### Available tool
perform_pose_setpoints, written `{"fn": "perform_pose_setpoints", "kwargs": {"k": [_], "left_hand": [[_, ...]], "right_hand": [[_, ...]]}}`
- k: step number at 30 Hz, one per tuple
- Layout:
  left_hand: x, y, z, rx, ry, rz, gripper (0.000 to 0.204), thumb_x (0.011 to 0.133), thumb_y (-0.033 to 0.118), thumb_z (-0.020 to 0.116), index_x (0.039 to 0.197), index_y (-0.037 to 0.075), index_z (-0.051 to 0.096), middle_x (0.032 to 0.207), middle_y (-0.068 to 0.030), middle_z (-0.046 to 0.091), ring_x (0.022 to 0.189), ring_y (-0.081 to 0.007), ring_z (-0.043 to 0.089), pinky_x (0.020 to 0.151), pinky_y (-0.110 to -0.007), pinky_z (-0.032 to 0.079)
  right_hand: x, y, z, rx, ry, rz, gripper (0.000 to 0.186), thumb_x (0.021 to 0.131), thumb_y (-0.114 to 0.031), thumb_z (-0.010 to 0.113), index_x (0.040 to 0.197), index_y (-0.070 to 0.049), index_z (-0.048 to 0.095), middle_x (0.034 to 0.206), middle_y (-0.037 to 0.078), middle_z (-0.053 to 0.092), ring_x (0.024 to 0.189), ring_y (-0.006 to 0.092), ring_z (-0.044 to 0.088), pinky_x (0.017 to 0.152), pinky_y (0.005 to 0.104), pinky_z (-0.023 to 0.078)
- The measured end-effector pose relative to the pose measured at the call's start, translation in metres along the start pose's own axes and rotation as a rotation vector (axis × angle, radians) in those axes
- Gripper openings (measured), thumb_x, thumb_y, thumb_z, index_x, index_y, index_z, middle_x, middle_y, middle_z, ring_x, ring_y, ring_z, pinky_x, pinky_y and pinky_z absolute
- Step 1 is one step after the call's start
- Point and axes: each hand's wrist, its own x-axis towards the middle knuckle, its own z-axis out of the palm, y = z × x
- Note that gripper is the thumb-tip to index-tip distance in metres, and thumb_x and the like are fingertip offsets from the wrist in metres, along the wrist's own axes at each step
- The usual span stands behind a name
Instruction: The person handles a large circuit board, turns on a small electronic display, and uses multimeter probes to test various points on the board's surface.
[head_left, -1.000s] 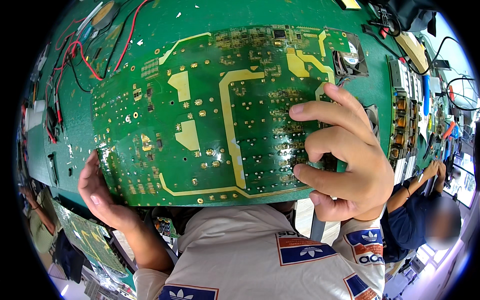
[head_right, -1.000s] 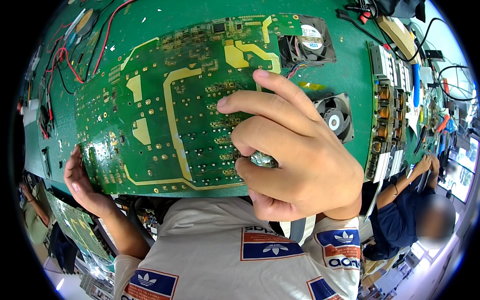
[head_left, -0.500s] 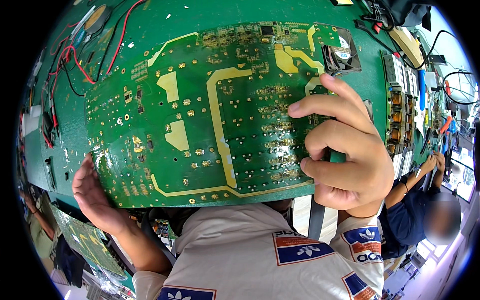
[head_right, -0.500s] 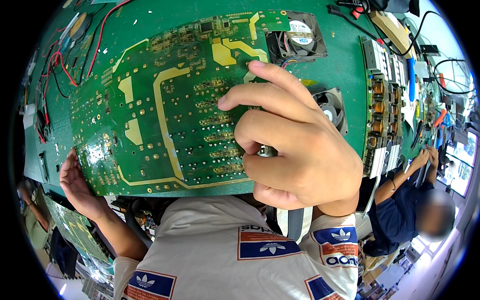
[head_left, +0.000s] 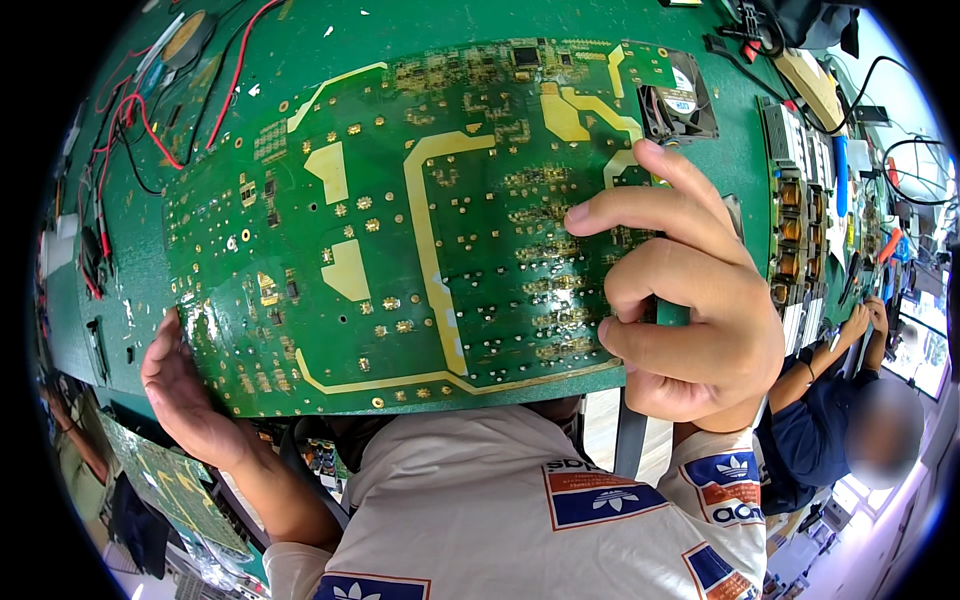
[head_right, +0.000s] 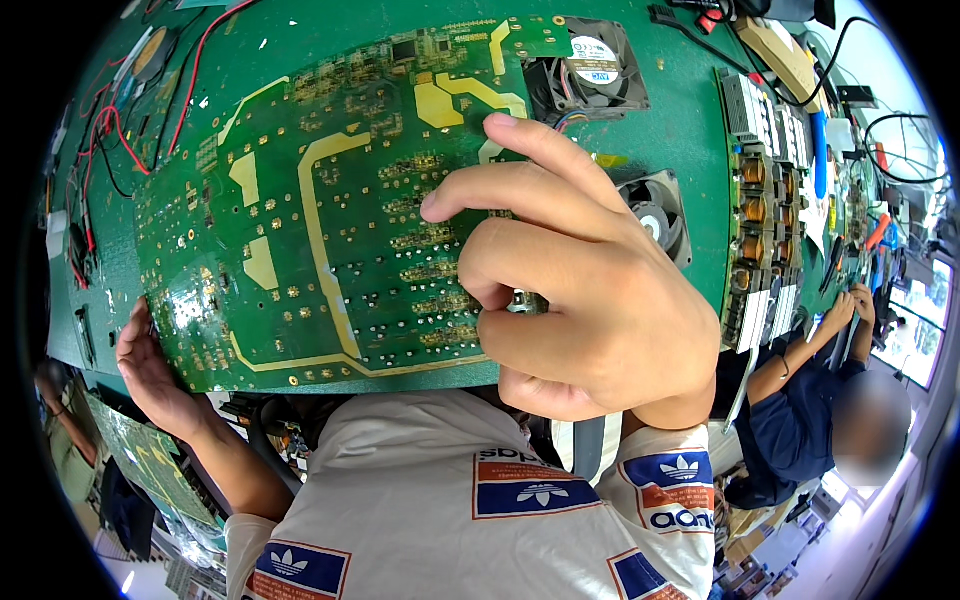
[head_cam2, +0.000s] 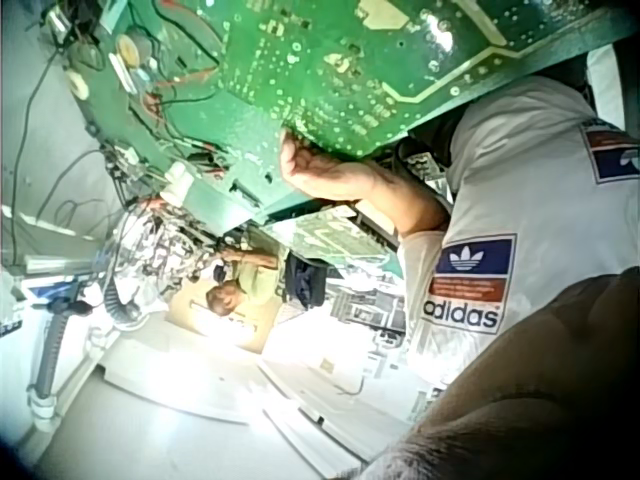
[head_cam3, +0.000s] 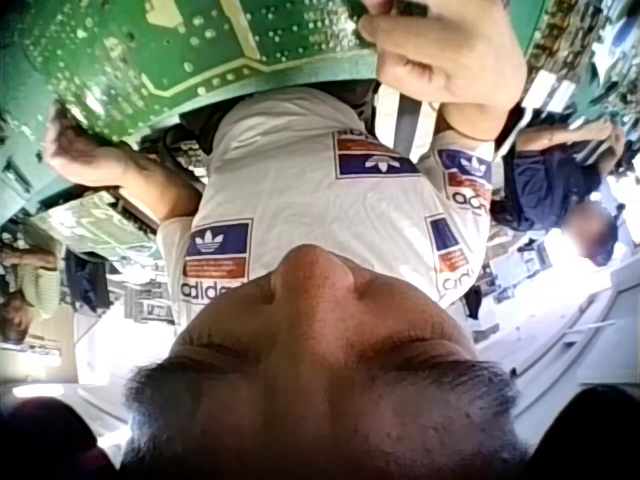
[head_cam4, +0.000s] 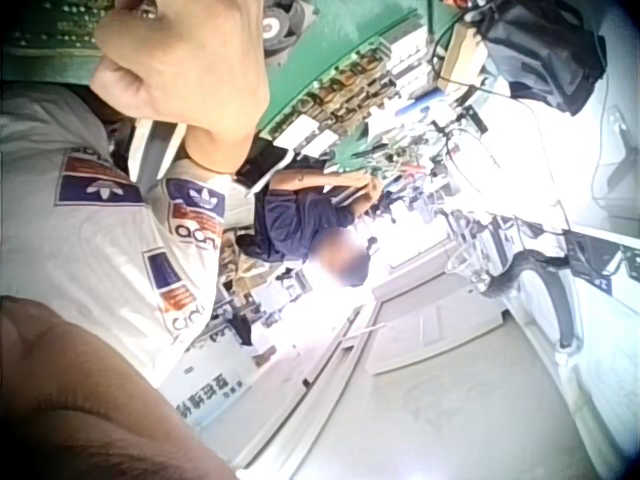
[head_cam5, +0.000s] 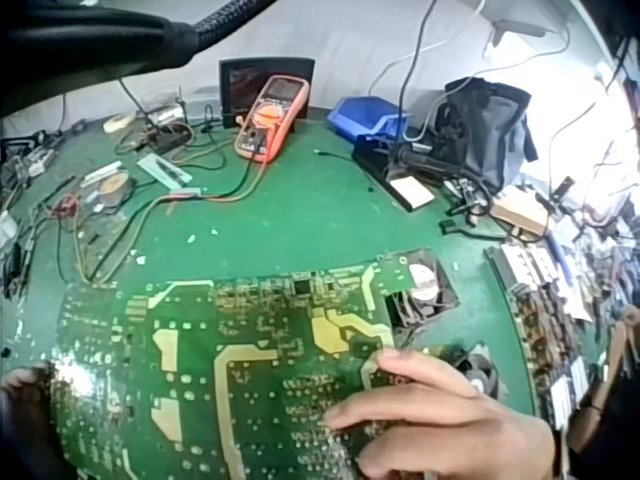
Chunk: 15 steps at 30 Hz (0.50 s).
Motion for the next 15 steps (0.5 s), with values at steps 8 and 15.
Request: {"fn": "perform_pose_setpoints", "kwargs": {"k": [8,15], "left_hand": [[0.0027,-0.0001,-0.0023,0.044,0.015,-0.018,0.053,0.107,0.04,0.027,0.125,-0.003,0.053,0.134,-0.0252,0.057,0.127,-0.0321,0.052,0.112,-0.045,0.036],[0.0018,-0.0015,-0.0009,0.043,0.003,0.006,0.053,0.107,0.041,0.03,0.125,-0.004,0.052,0.133,-0.0252,0.056,0.126,-0.0318,0.053,0.111,-0.044,0.035]], "right_hand": [[0.0003,0.0024,0.0009,-0.016,0.035,-0.002,0.01,0.06,0.0,0.055,0.056,-0.007,0.06,0.065,0.002,0.05,0.093,0.0365,0.069,0.105,0.0626,0.039],[0.0007,0.0037,-0.0003,-0.008,0.024,0.023,0.008,0.06,-0.003,0.06,0.062,-0.008,0.066,0.072,0.003,0.054,0.095,0.0374,0.068,0.105,0.0617,0.04]]}}
